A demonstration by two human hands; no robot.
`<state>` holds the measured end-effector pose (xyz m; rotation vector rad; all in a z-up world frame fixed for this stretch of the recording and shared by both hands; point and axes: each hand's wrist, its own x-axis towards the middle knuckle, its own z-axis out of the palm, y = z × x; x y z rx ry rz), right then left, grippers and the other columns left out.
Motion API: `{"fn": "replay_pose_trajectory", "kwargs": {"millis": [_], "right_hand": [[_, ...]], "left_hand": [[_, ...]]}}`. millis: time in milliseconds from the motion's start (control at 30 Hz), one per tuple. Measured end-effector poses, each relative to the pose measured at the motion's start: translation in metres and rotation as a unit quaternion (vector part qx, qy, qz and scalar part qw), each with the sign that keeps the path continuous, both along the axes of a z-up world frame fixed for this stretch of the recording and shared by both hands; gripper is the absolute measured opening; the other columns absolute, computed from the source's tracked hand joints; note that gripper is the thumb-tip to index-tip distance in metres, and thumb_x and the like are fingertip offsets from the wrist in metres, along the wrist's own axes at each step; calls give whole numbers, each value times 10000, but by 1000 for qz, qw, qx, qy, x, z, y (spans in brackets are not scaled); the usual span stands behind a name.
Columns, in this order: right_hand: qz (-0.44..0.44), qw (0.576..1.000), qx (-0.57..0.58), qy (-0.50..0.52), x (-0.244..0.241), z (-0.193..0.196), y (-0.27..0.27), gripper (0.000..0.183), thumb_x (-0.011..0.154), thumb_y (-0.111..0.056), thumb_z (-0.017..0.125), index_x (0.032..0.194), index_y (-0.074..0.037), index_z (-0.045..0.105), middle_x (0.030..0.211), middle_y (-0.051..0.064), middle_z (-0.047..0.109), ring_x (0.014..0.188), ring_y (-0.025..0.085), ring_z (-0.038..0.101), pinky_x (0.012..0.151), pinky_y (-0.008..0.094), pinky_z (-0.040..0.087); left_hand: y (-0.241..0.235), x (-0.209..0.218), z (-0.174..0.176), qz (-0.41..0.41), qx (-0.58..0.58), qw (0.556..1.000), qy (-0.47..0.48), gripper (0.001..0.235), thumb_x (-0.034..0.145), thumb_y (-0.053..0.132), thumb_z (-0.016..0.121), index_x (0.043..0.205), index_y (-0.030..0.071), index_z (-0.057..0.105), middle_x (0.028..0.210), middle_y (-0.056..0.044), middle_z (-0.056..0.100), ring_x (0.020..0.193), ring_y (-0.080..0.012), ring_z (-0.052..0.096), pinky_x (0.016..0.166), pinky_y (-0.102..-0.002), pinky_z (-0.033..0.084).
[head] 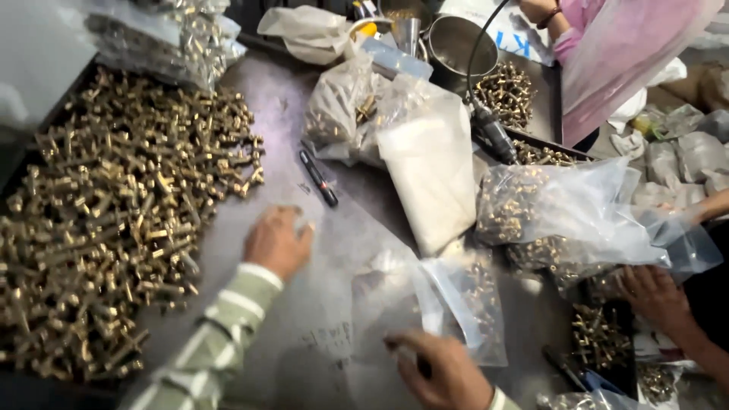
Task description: Sorting and placing small brass fittings or components into plastic bags.
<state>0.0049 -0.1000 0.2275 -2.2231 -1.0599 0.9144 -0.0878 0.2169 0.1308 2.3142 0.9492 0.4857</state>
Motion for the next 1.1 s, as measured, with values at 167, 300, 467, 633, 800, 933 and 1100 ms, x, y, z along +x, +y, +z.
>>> {"fn": "replay_pose_trajectory", "kwargs": {"millis": [167,300,467,633,800,933,1100], "right_hand": [[116,989,22,86,-5,-157,-66,377,916,-179,700,1292,-152,701,1145,76,784,1031,230,756,865,353,578],[30,998,18,60,-15,-176,-78,365,922,-180,702,1286,-151,712,1142,80,785,1037,237,755,873,359,574],[-80,996,13,28,-39,-181,-87,332,940,-184,710,1268,-150,743,1134,94,790,1055,257,752,898,377,564],[-132,990,-17,49,-78,-157,-70,301,950,-198,715,1244,-148,756,1088,101,785,1023,262,751,885,383,559],[-158,976,-95,119,-64,-35,3,282,950,-253,721,1202,-129,723,907,134,764,824,269,766,757,391,583],[-111,994,16,16,-61,-27,10,278,913,-191,716,1161,-67,731,900,145,768,738,284,748,659,384,587],[-142,990,2,13,-56,-45,11,260,881,-211,718,1100,-75,749,907,117,786,681,250,764,623,340,599]], "left_hand": [[137,40,-13,-70,173,974,125,595,834,453,735,1236,19,672,1354,-337,518,1240,-487,517,1017,-547,474],[229,81,-32,-104,217,946,219,659,836,555,703,1265,55,675,1451,-313,477,1338,-480,462,1105,-529,426],[317,116,-119,-94,228,931,267,793,882,708,603,1364,80,651,1471,-333,502,1377,-496,462,1139,-593,379],[277,105,-144,-76,265,929,248,736,894,662,593,1309,56,649,1431,-322,540,1345,-476,474,1125,-613,333],[177,74,-94,-58,277,920,270,584,963,546,559,1316,91,650,1422,-324,558,1347,-451,493,1175,-707,250],[84,25,-91,-34,241,939,244,591,920,493,549,1378,120,573,1405,-358,509,1279,-508,500,1037,-733,319],[2,-43,-40,-42,31,979,196,390,887,408,729,1152,132,656,1232,-209,570,1147,-416,569,938,-551,499]]}}
